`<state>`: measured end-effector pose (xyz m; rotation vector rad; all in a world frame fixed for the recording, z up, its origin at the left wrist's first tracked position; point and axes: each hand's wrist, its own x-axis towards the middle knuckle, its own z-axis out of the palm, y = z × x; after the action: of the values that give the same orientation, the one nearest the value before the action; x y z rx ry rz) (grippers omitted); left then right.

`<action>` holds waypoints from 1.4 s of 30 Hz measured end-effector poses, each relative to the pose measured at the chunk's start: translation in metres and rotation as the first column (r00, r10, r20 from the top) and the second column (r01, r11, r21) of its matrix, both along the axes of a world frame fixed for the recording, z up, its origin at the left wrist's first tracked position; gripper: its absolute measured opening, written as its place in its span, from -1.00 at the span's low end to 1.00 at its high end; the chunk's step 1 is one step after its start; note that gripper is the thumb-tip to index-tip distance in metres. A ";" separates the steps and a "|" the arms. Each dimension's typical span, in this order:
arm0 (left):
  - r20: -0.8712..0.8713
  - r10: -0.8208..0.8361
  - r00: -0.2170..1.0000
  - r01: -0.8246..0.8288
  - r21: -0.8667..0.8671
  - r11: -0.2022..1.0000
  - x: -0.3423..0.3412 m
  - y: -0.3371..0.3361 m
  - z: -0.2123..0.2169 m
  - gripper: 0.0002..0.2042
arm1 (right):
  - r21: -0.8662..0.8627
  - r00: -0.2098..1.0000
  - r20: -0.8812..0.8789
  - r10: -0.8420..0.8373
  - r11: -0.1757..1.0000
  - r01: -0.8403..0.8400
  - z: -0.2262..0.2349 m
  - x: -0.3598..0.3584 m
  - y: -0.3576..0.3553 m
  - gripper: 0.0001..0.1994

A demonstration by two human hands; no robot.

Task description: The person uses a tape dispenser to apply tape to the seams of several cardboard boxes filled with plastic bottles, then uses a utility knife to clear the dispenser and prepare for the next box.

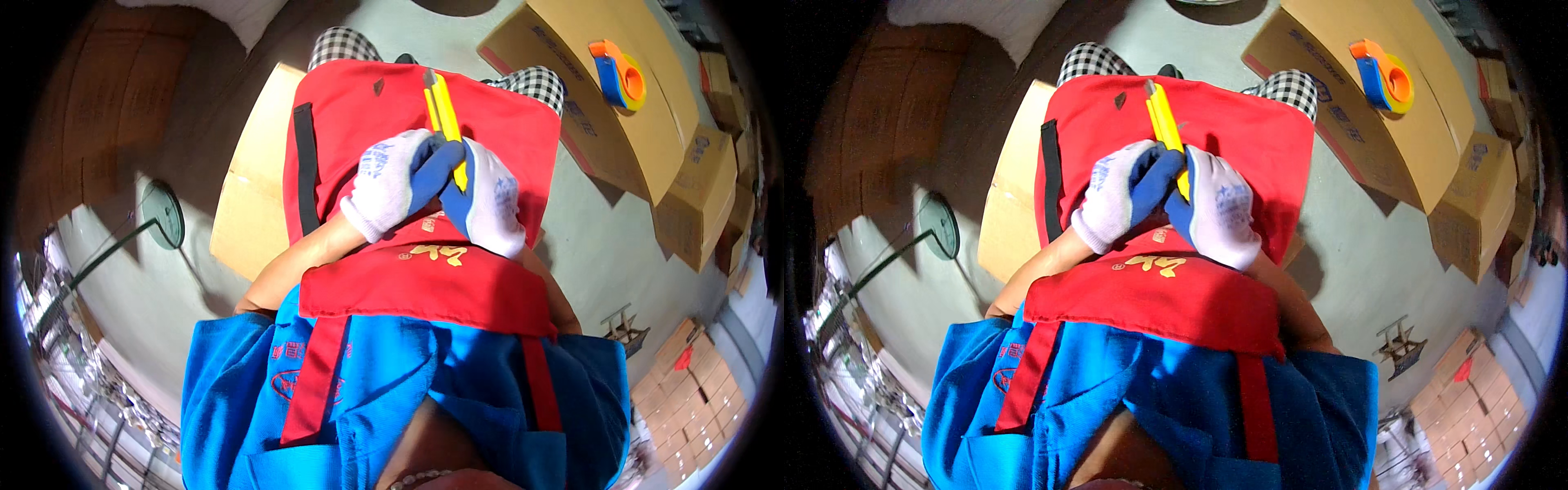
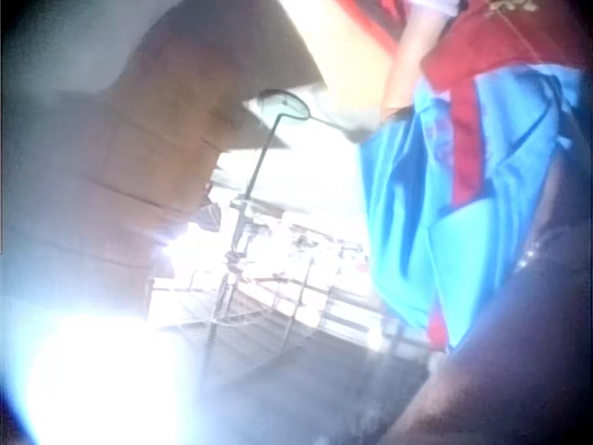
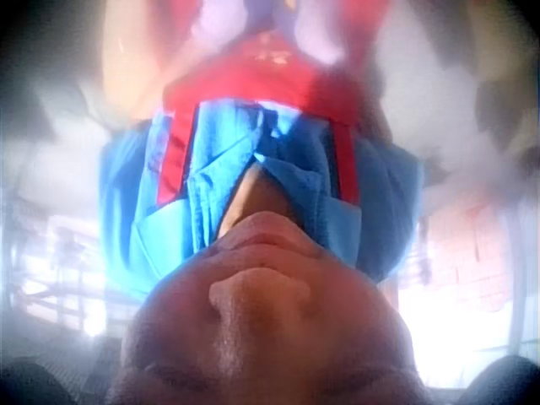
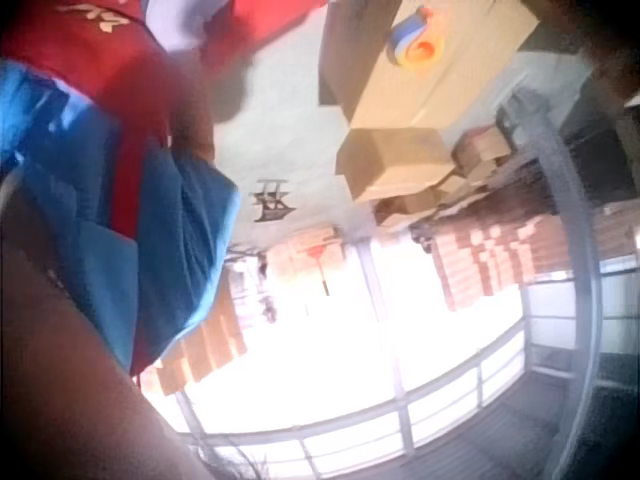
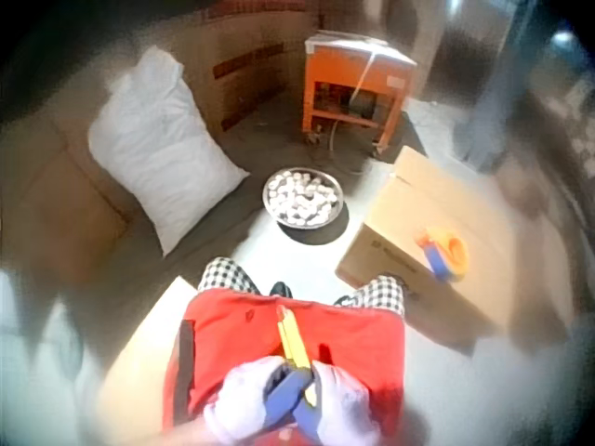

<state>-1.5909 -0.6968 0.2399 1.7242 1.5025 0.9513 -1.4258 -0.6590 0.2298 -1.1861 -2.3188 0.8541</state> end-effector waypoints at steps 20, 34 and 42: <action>-0.242 -0.171 0.955 0.197 0.084 0.977 -0.002 -0.005 -0.031 -0.70 | -0.124 0.987 0.145 0.068 0.991 -0.050 -0.017 0.024 -0.017 -0.61; 0.155 -0.244 0.957 0.277 -0.245 0.929 -0.004 -0.004 -0.035 -0.64 | 0.006 0.948 0.311 0.064 0.998 -0.069 -0.011 0.026 -0.024 -0.55; -0.305 -0.186 0.934 0.213 0.059 0.975 0.009 -0.010 -0.044 -0.56 | -0.407 0.955 0.297 -0.011 0.903 0.137 0.004 0.021 -0.022 -0.54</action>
<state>-1.5824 -0.7065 0.1954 2.1176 1.4474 0.6849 -1.4043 -0.6815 0.2335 -1.6692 -2.3578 1.2789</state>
